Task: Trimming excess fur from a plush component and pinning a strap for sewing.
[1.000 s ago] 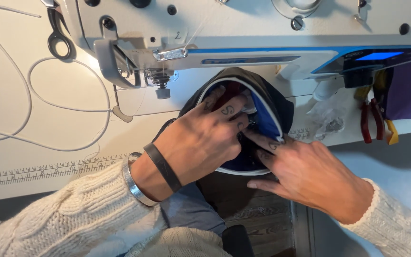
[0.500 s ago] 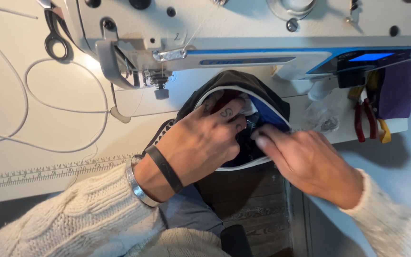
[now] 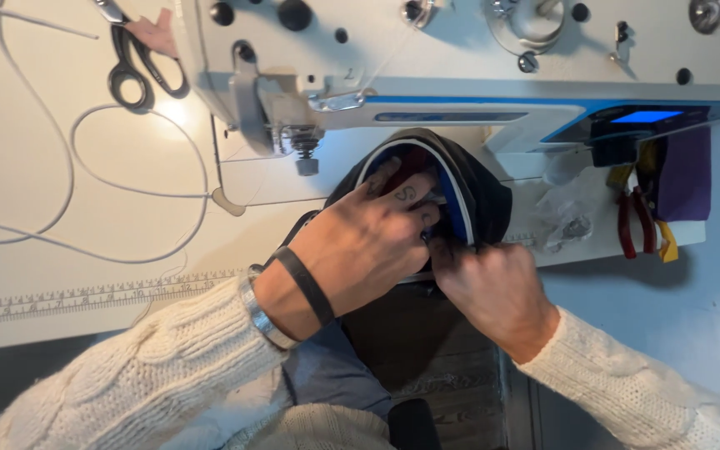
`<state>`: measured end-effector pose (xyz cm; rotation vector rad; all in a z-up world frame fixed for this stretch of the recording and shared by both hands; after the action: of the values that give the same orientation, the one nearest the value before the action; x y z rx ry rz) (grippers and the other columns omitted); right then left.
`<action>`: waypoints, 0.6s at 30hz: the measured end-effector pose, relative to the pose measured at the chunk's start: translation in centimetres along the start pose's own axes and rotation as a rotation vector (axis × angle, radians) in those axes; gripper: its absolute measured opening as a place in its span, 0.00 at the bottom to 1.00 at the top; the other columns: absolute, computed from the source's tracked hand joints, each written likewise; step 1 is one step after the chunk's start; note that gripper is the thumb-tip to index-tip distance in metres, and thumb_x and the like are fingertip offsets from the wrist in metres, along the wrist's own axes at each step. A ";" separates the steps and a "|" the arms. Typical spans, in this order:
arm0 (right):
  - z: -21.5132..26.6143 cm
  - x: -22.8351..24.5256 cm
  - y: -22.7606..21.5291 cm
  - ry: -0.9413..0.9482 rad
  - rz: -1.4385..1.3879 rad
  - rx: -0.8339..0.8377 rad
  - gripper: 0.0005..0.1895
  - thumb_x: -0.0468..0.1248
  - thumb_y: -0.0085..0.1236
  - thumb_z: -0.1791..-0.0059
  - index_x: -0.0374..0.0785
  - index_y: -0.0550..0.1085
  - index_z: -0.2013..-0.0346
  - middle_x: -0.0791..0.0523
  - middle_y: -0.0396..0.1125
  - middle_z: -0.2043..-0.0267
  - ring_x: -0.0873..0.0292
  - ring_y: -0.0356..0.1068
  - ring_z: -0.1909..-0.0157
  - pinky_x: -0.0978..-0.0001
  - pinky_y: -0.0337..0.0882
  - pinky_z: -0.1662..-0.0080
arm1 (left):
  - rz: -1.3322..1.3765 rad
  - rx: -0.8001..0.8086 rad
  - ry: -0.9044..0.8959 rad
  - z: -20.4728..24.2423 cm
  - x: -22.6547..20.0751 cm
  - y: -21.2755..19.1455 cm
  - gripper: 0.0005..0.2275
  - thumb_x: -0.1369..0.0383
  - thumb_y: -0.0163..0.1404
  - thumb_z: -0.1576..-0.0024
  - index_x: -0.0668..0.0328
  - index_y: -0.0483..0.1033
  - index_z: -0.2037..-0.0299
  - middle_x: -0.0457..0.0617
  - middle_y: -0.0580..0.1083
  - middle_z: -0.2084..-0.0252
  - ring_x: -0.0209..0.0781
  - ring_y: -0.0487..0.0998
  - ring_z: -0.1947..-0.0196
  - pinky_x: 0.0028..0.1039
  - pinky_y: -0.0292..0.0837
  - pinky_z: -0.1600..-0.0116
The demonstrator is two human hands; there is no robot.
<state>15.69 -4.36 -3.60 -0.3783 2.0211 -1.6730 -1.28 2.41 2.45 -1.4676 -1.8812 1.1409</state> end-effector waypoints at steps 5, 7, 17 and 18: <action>-1.9 -1.5 -5.7 0.055 -0.059 -0.001 0.11 0.33 0.60 0.50 0.37 0.82 0.53 0.60 0.65 0.90 0.65 0.54 0.93 0.68 0.53 0.86 | -0.018 0.015 -0.007 -0.5 -0.2 -1.4 0.03 0.70 0.54 0.45 0.54 0.78 0.71 0.52 0.77 0.56 0.56 0.73 0.34 0.43 0.70 0.34; -1.9 -1.8 -7.9 0.105 0.020 0.009 0.09 0.32 0.61 0.49 0.38 0.80 0.53 0.59 0.66 0.85 0.66 0.54 0.93 0.70 0.56 0.85 | -0.023 0.044 -0.016 -0.9 -0.2 -1.9 0.04 0.69 0.54 0.46 0.53 0.80 0.72 0.50 0.78 0.53 0.53 0.73 0.36 0.40 0.70 0.37; -0.5 -2.8 -12.3 0.713 -0.991 -0.266 0.05 0.26 0.62 0.49 0.30 0.79 0.59 0.57 0.76 0.67 0.70 0.57 0.77 0.81 0.57 0.73 | 0.216 0.219 0.049 -1.9 -0.9 -3.9 0.11 0.72 0.50 0.45 0.49 0.85 0.57 0.43 0.70 0.30 0.53 0.64 0.27 0.39 0.71 0.34; -0.5 -2.8 -12.5 0.707 -0.989 -0.277 0.05 0.26 0.62 0.49 0.30 0.79 0.59 0.57 0.76 0.67 0.70 0.57 0.77 0.81 0.57 0.73 | 0.206 0.216 0.054 -1.5 -1.1 -4.3 0.11 0.72 0.50 0.45 0.49 0.85 0.57 0.43 0.70 0.30 0.53 0.64 0.27 0.39 0.71 0.34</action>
<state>16.61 -5.15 9.15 -1.1681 2.8633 -2.3015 -2.04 1.56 6.95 -1.5768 -1.5435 1.3385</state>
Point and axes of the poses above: each hand's wrist, its own z-axis away from the middle knuckle, its own y-axis out of the palm, x = y × z, the point moved 5 cm from there along -z, towards the middle knuckle
